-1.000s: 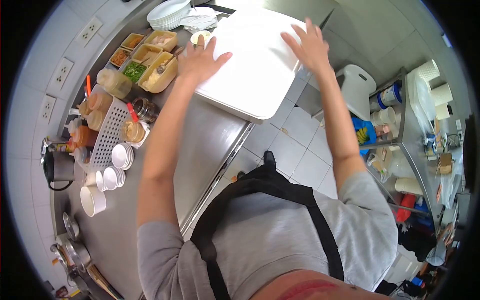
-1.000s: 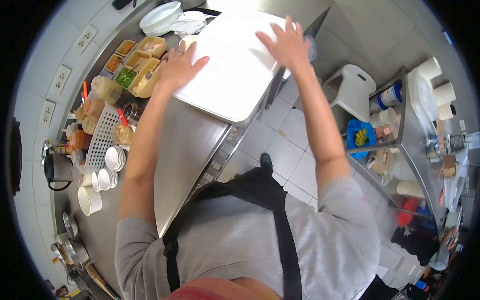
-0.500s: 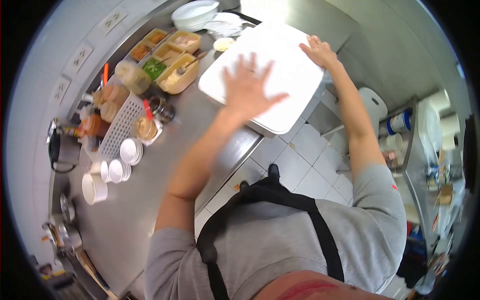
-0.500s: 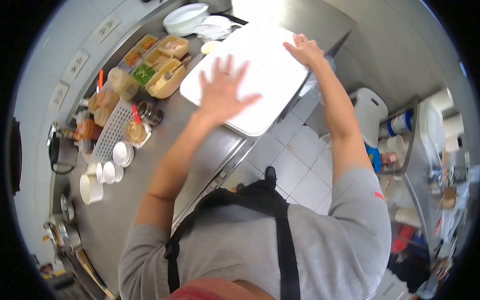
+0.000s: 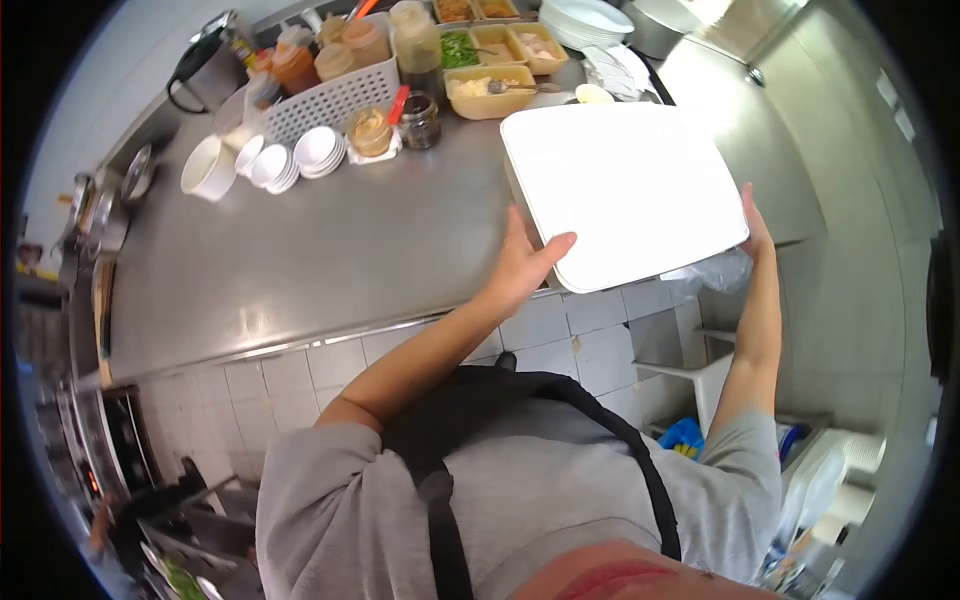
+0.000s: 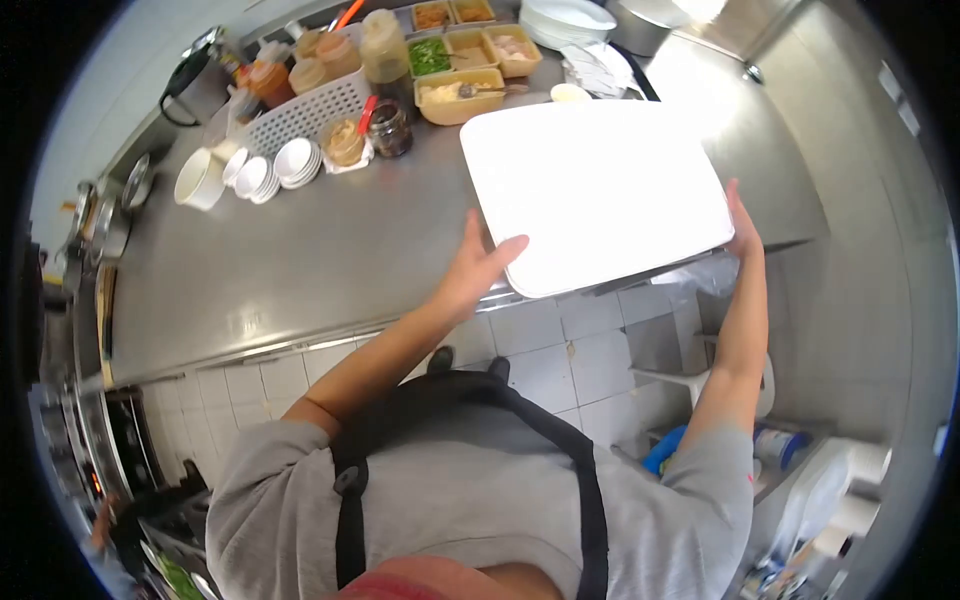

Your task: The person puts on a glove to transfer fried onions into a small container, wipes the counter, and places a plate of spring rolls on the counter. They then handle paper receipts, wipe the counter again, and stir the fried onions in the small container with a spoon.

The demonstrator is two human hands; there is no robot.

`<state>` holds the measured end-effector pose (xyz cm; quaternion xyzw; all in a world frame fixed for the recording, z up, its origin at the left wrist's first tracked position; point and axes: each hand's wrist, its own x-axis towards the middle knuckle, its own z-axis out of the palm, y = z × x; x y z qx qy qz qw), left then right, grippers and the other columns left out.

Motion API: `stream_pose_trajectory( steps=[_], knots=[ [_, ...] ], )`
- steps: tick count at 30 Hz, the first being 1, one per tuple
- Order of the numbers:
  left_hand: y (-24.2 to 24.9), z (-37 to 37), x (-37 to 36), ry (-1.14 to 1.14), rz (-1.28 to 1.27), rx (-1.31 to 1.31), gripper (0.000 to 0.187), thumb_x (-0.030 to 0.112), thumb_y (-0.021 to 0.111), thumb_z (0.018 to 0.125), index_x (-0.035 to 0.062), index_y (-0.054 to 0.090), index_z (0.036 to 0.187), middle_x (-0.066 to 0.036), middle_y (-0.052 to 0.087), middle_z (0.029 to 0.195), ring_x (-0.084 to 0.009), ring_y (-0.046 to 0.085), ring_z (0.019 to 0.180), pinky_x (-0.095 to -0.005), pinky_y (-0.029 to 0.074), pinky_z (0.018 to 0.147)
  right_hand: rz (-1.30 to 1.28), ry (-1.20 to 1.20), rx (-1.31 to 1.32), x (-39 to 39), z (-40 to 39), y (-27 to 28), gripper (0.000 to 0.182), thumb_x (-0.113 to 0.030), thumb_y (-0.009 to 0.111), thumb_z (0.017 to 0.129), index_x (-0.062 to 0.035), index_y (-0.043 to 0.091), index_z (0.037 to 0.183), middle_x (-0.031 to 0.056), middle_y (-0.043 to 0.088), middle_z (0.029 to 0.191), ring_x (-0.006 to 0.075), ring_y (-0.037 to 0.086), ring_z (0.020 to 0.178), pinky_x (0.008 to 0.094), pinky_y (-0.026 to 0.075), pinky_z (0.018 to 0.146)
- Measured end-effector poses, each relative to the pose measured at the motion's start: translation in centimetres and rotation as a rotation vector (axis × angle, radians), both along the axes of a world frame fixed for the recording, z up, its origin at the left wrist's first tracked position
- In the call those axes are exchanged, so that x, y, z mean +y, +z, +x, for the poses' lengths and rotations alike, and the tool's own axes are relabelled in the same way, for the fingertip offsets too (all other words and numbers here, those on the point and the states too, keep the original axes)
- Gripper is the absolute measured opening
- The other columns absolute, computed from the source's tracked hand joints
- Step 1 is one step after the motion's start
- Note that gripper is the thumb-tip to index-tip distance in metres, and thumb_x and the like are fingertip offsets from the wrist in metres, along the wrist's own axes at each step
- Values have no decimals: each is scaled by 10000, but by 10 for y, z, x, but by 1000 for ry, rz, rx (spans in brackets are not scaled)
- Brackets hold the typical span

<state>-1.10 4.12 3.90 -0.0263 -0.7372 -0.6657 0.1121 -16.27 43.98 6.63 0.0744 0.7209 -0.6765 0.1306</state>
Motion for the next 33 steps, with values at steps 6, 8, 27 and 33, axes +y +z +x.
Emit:
stream_pose_trajectory(
  steps=[6,8,27,33],
  knots=[
    [11,14,-8,-241,435,-356,704,282,592,815,2,217,1340,-178,415,1262,-230,428,1139,-342,333,969,-98,140,-113,4,12,16,849,-665,212,843,39,351,1298,140,464,1265,214,445,1168,327,349,970],
    [3,14,-18,-219,469,-360,726,314,587,813,16,202,1353,-154,441,1249,-235,440,1131,-339,330,973,-79,169,-109,6,25,16,847,-663,208,844,38,350,1298,138,455,1273,214,428,1183,327,333,983],
    [19,13,-107,-597,544,-501,877,350,659,702,110,181,1397,-125,331,1363,-257,352,1238,-370,320,996,-621,-474,44,-83,271,-88,409,-197,558,819,68,485,1122,163,596,1013,263,587,944,353,493,811],
    [45,43,-99,-870,408,-273,929,261,671,641,94,175,1408,-129,308,1383,-242,350,1238,-346,307,1002,-680,-1007,260,-130,419,-143,567,-146,576,712,78,409,1205,204,528,1134,346,524,1037,446,447,895]
  ],
)
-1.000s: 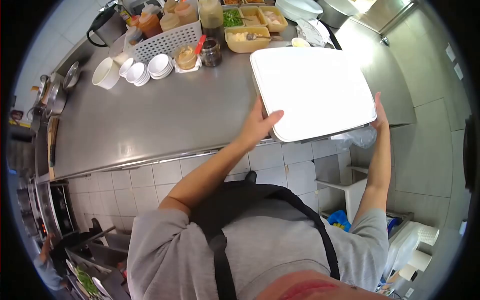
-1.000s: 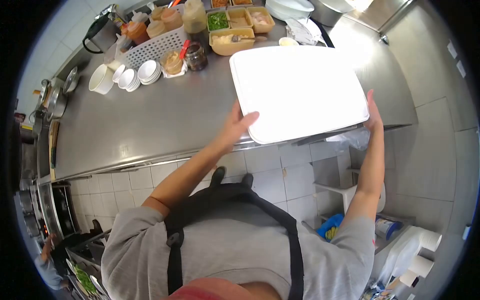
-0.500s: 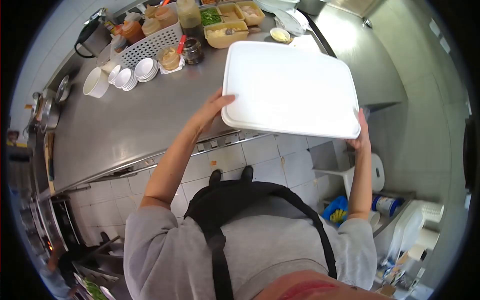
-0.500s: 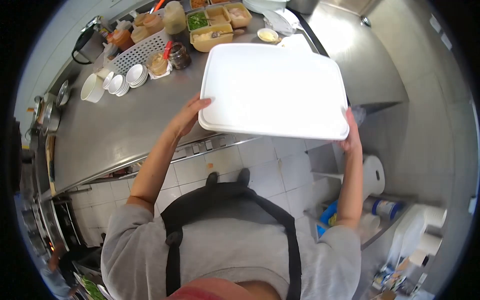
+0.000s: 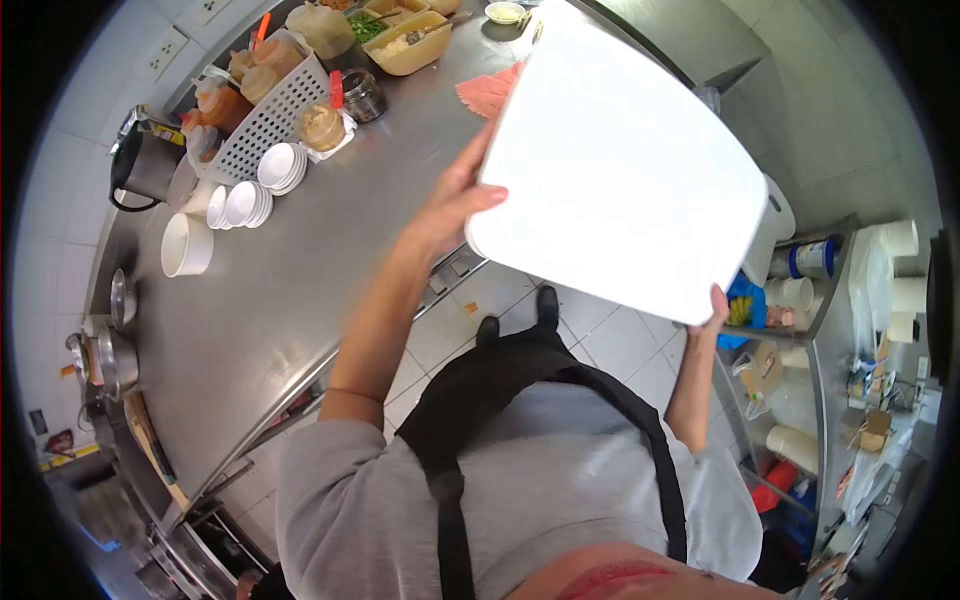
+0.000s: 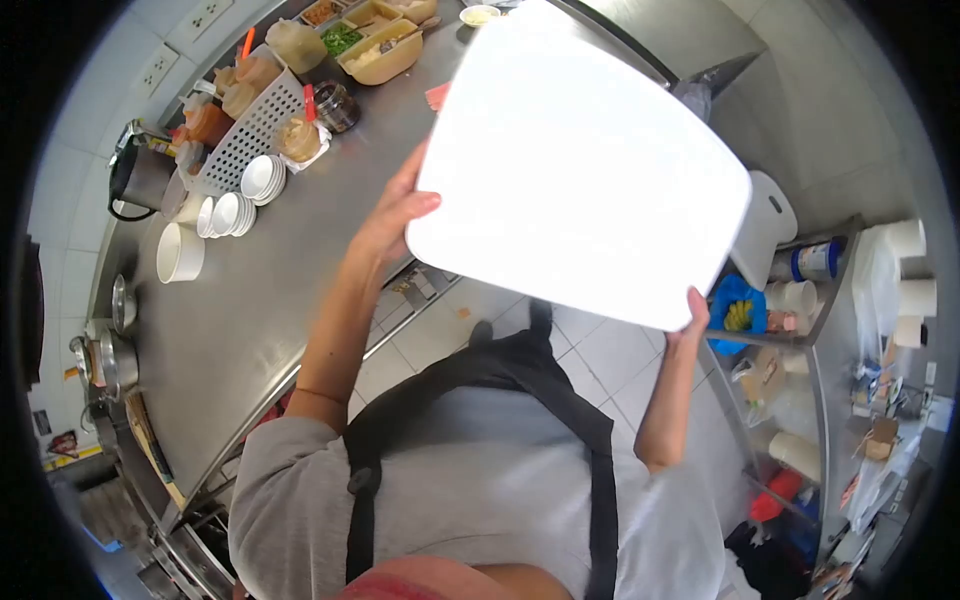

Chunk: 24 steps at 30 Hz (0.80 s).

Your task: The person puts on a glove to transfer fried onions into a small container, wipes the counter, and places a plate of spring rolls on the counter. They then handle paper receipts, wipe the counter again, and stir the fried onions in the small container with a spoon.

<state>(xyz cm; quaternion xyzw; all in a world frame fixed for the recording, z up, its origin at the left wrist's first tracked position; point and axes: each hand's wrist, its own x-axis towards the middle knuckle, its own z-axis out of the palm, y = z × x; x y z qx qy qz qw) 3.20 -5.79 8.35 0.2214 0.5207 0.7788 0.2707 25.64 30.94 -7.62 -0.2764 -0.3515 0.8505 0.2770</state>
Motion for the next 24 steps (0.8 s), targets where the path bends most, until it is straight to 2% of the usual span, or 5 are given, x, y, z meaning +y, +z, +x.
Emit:
stream_pose_trajectory(
  steps=[5,13,17,21,24],
  knots=[
    [-4,38,31,-244,53,55,960,263,681,631,64,154,1408,-147,284,1386,-249,335,1242,-341,281,1010,251,-40,17,-6,110,9,1007,-746,459,686,-30,235,1358,139,345,1347,304,409,1180,457,385,950],
    [-110,94,70,-425,-118,-494,765,217,618,730,52,236,1372,-134,394,1284,-223,416,1167,-324,344,976,-127,-163,-394,-29,266,-54,471,-173,590,720,10,478,1139,165,547,1107,306,553,994,437,474,872],
    [-181,119,58,-422,-468,-741,617,392,593,784,52,405,1262,-101,509,1197,-206,518,1068,-334,403,929,-422,-87,-531,-76,279,-50,395,-131,595,705,11,513,1064,152,572,1035,296,563,963,439,474,866],
    [-216,153,44,-134,-902,-522,663,479,528,818,21,382,1274,-139,429,1284,-256,409,1188,-363,337,985,-485,-5,-571,-101,296,-79,445,-148,611,700,20,490,1094,157,561,1048,289,551,985,417,465,878],
    [-227,150,1,16,-1186,364,637,348,582,808,8,349,1294,-213,362,1316,-328,357,1210,-412,296,996,-471,91,-631,-107,293,-89,554,-166,631,689,29,429,1167,159,532,1096,281,530,1021,402,454,890]
  ],
)
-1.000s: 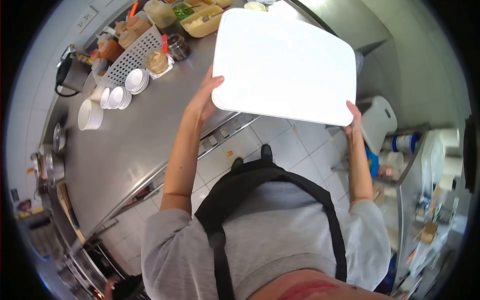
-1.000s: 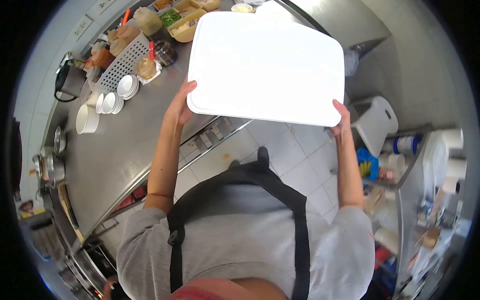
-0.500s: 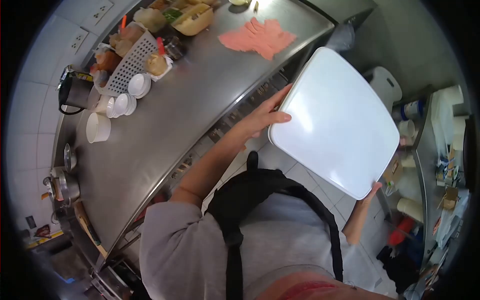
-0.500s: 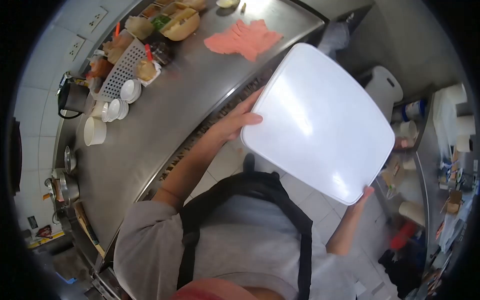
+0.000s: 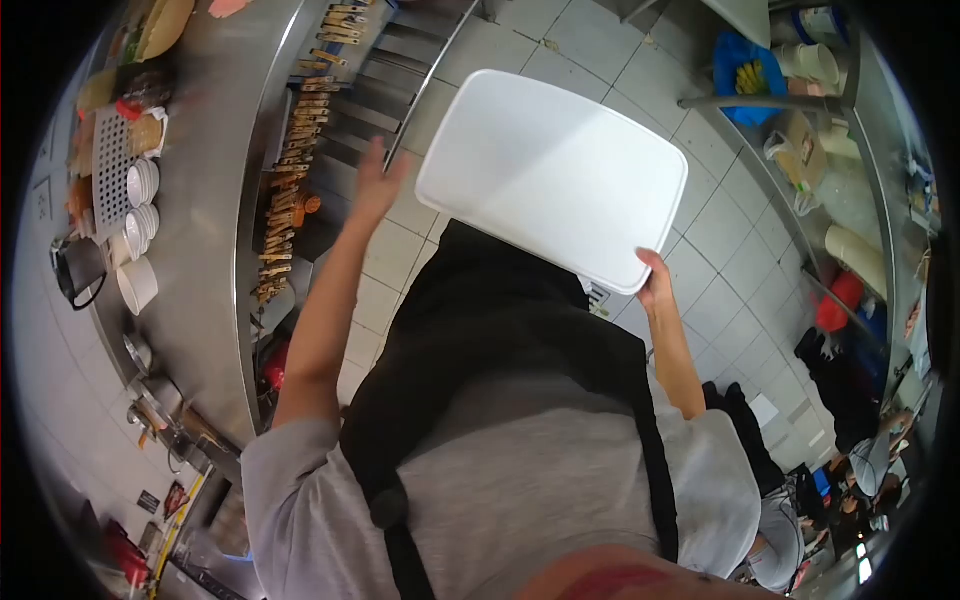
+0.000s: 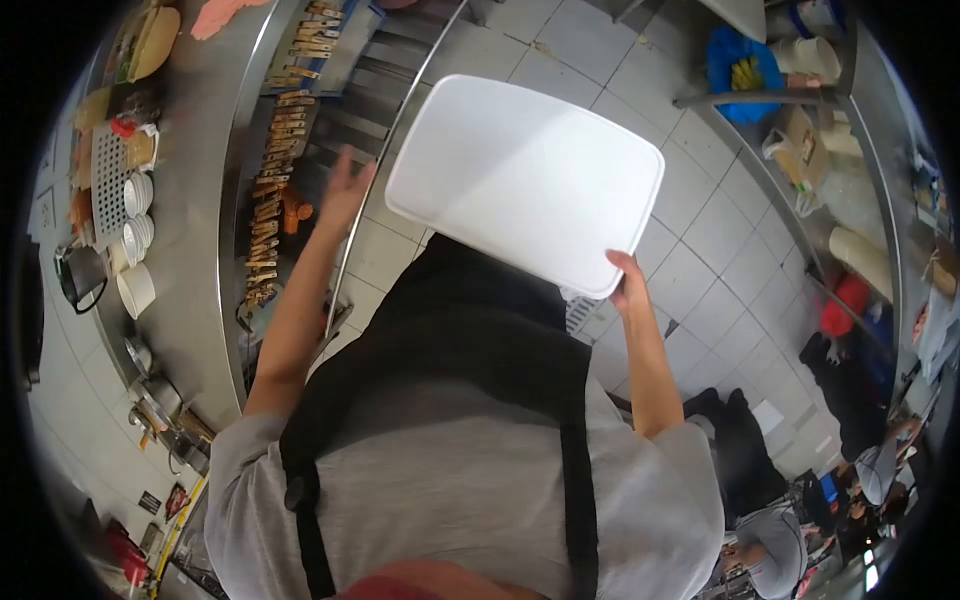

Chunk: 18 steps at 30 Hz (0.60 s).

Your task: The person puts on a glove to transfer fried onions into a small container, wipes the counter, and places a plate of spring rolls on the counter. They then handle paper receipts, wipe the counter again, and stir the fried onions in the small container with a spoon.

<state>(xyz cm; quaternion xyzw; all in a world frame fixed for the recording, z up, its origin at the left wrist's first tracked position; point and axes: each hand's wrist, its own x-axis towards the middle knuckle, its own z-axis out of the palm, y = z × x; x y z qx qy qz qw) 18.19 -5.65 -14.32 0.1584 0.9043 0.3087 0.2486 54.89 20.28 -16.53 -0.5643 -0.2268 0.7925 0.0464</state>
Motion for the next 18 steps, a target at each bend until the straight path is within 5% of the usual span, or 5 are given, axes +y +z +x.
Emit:
stream_pose_trajectory(
  steps=[3,7,11,18],
  knots=[
    [66,-10,-18,-316,-157,823,640,189,641,736,13,362,1284,-232,398,1264,-368,417,1105,-444,322,929,-35,117,14,2,-11,-16,706,-190,657,671,24,332,1260,152,487,1167,273,496,1071,393,426,920],
    [115,-38,-58,-174,-254,1176,650,177,649,697,56,387,1279,-179,421,1212,-343,441,1015,-408,346,851,-51,231,88,-8,-44,-39,796,-194,670,653,-37,270,1323,151,442,1229,280,446,1131,390,393,954],
    [149,-57,-90,-25,-721,1065,858,354,732,638,134,292,1340,-183,361,1303,-367,347,1172,-487,331,893,-19,294,268,-45,-103,-64,874,-124,639,648,-121,161,1380,123,369,1294,272,356,1204,395,347,981],
    [146,-88,-122,-204,-424,919,939,488,716,597,160,278,1360,-167,173,1429,-418,164,1289,-600,274,907,88,438,587,-171,-283,-58,842,-42,564,649,-116,133,1369,167,328,1283,307,350,1198,397,345,988]
  ],
)
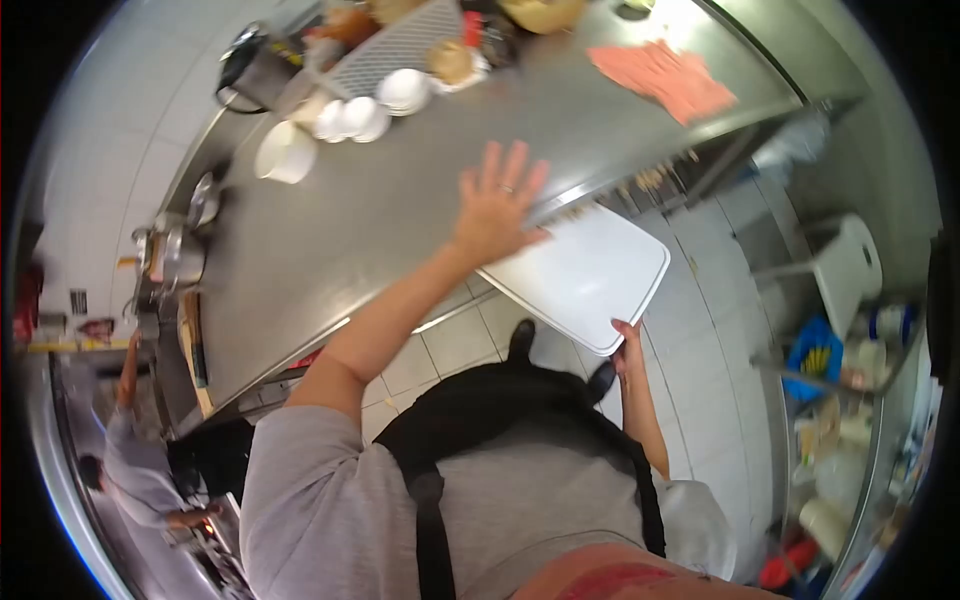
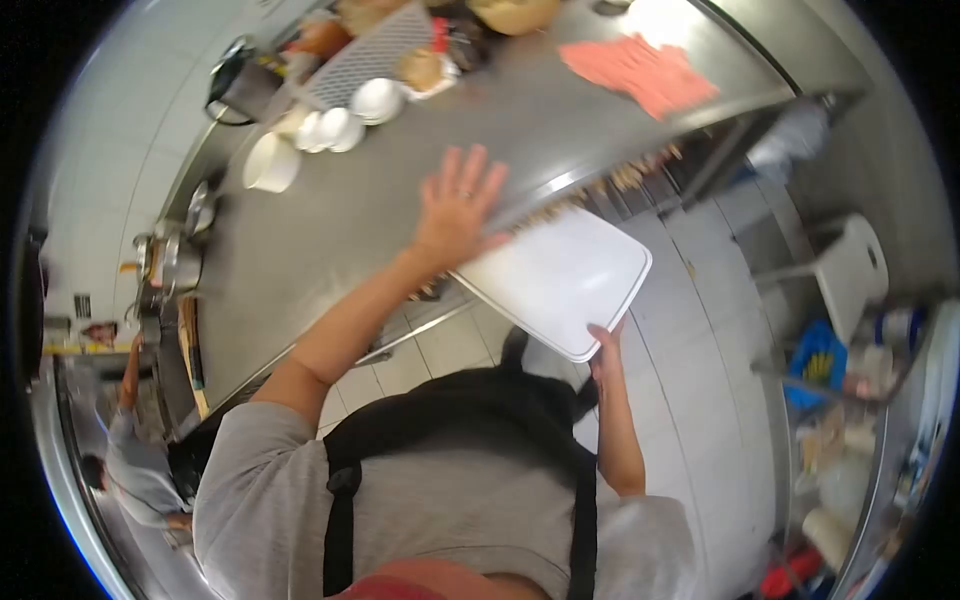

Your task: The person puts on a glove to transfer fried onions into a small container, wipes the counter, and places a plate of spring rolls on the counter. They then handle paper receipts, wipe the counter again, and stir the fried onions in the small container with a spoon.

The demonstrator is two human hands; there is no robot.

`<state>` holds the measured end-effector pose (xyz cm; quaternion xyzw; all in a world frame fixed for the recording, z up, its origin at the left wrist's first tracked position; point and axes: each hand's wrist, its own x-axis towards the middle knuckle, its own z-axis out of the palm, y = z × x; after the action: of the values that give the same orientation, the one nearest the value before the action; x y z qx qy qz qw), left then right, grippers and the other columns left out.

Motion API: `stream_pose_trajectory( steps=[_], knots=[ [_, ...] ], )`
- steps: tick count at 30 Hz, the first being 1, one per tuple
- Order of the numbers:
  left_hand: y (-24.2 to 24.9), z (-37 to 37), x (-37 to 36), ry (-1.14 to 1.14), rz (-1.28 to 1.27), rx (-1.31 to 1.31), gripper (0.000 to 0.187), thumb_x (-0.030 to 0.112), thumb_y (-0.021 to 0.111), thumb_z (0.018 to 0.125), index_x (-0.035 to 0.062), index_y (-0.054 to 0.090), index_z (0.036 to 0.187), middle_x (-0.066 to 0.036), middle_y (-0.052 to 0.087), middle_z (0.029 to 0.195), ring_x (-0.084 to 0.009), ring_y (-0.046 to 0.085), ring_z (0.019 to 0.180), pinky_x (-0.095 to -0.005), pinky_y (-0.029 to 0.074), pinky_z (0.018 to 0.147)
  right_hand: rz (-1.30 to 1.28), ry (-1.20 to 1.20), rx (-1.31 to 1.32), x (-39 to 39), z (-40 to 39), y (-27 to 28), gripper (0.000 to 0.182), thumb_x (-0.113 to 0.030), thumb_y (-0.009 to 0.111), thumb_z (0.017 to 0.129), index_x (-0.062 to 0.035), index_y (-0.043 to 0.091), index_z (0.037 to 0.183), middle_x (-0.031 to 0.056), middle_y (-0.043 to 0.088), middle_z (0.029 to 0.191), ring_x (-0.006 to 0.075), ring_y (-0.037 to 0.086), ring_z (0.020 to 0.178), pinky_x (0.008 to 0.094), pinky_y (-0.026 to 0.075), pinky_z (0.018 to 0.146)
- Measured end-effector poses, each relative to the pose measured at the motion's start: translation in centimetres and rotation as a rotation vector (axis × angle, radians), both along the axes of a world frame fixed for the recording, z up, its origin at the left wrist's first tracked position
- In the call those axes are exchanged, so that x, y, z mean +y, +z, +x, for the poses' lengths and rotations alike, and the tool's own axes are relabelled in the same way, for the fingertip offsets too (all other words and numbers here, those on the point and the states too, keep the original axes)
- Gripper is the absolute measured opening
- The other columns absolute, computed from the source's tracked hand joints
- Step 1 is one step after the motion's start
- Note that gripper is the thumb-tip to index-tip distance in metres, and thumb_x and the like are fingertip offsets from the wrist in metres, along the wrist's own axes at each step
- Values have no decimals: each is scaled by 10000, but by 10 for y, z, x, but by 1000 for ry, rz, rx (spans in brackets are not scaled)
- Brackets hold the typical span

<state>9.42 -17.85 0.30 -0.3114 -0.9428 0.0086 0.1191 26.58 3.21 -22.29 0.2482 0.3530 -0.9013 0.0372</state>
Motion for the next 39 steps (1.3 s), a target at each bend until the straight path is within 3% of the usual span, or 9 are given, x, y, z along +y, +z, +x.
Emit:
stream_pose_trajectory(
  steps=[2,5,11,18,24,32,35,38,39],
  knots=[
    [-3,-5,-6,-61,70,-40,921,515,688,623,168,271,1368,-179,150,1434,-433,127,1297,-616,249,918,3,-43,101,-39,-49,0,732,-85,582,676,-100,229,1317,131,428,1209,293,493,1081,407,454,903],
    [1,-4,-5,-126,104,-115,867,456,678,666,134,274,1363,-197,132,1434,-443,115,1296,-611,236,942,-54,-40,191,-98,-117,-25,717,-108,596,702,-104,220,1312,145,429,1216,295,470,1107,431,436,917],
    [-7,-9,-7,-151,177,-200,756,375,643,725,89,308,1338,-205,151,1423,-440,130,1292,-593,249,935,-214,-64,73,-193,-217,-98,514,-182,592,765,-85,390,1227,140,471,1202,263,491,1086,418,437,898],
    [-6,-13,-10,-170,235,-200,638,317,621,748,72,393,1290,-235,180,1402,-440,174,1272,-589,256,921,-33,69,-63,-221,-259,-130,460,-212,583,775,-84,442,1194,149,504,1161,285,510,1057,415,445,879],
    [-6,-14,-10,-175,255,-191,635,303,629,738,71,397,1282,-229,200,1396,-436,186,1267,-586,257,908,348,374,-134,-204,-266,-144,421,-238,576,784,-83,487,1165,157,533,1126,304,527,1033,412,452,862],
    [-13,-13,-6,-163,198,-211,682,299,614,750,95,325,1333,-200,147,1428,-426,150,1294,-614,237,924,1420,1035,94,-105,-150,-149,383,-273,566,795,-82,546,1126,167,571,1079,329,548,1001,409,461,840],
    [-21,-13,-3,-156,191,-229,674,305,594,769,124,307,1350,-158,138,1442,-404,134,1307,-625,218,941,1666,1165,-258,-49,-58,-125,362,-385,488,842,-69,645,921,169,616,967,335,560,968,414,457,822],
    [-30,-14,-3,-164,146,-198,641,334,588,774,124,341,1327,-156,170,1436,-382,123,1320,-623,173,964,1663,1120,-329,15,43,-114,452,-425,405,871,-43,628,962,169,601,1029,334,558,982,421,440,851],
    [-33,-16,-4,-174,173,-235,646,324,602,765,126,346,1324,-150,171,1437,-375,119,1323,-625,161,968,1488,960,-693,19,59,-61,456,-449,432,849,-56,643,948,171,602,1033,331,564,978,415,446,848]
  ],
)
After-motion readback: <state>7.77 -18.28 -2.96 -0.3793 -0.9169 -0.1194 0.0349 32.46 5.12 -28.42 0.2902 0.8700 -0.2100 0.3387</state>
